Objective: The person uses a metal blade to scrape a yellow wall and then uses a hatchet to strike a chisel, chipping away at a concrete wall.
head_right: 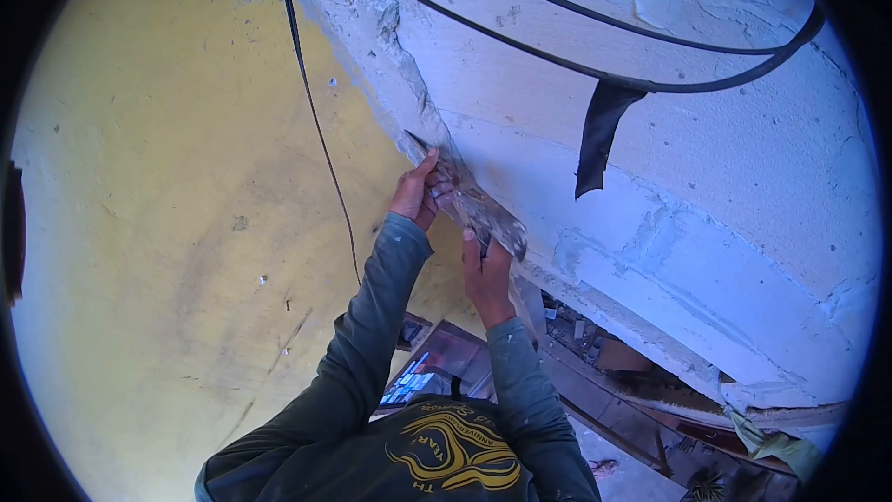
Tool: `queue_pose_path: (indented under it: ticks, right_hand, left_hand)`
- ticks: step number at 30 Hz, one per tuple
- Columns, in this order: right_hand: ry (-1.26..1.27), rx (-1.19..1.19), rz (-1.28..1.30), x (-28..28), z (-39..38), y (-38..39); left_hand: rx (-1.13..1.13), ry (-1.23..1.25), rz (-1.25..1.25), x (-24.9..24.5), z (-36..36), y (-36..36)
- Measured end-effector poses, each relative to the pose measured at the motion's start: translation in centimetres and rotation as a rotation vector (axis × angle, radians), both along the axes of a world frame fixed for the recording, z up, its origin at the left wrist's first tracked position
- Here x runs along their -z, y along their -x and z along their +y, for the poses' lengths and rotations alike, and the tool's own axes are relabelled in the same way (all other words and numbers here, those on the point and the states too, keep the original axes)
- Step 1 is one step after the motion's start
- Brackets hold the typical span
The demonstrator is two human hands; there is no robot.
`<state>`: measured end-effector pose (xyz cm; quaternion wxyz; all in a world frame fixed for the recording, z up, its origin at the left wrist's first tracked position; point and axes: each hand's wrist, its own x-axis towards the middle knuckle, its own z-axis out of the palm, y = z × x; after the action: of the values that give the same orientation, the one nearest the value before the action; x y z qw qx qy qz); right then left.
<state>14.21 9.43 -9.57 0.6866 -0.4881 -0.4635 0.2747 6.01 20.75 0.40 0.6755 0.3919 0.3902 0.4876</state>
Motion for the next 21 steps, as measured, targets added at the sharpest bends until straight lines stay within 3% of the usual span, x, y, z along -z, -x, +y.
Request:
queue_pose_path:
  ticks: [2, 3, 7, 9, 10, 12, 16, 18, 19, 21]
  right_hand:
    - [-0.231, -0.029, 0.436, -1.6, -1.8, 0.8]
    - [-0.349, -0.013, 0.511, -2.5, -1.9, 1.2]
    - [-0.273, 0.003, 0.524, 0.6, 2.2, 2.1]
    - [-0.074, -0.016, 0.162, 0.1, 3.0, 0.3]
    - [-0.084, -0.016, 0.157, -0.4, 2.7, 0.2]
    - [-0.194, -0.027, 0.45, -0.8, 0.7, 0.9]
    - [-0.243, -0.025, 0.5, 0.3, 2.4, 2.4]
    - [-0.087, -0.008, 0.033, 0.4, 2.9, 0.1]
    - [-0.084, -0.007, 0.032, 0.4, 2.1, 0.3]
    - [-0.107, -0.186, 0.517, 0.0, 0.1, 0.7]
  left_hand:
    - [0.024, 0.005, -0.039, 0.8, 0.6, 0.3]
    - [0.015, 0.003, -0.035, 0.7, 0.6, 0.1]
    - [0.025, 0.032, -0.037, 0.6, 0.5, 0.4]
    - [0.056, 0.014, -0.057, 0.1, 1.1, 0.1]
    - [0.048, 0.008, -0.051, -0.1, 1.0, 0.0]
    - [0.037, 0.018, -0.047, 0.2, 0.8, -0.1]
    - [0.021, 0.029, -0.019, 0.7, 0.7, 0.5]
    - [0.035, 0.003, -0.034, 0.3, 1.4, 0.1]
    - [0.049, 0.001, -0.059, 0.3, 1.3, 0.2]
    - [0.067, 0.0, -0.089, 0.2, 1.2, -0.1]
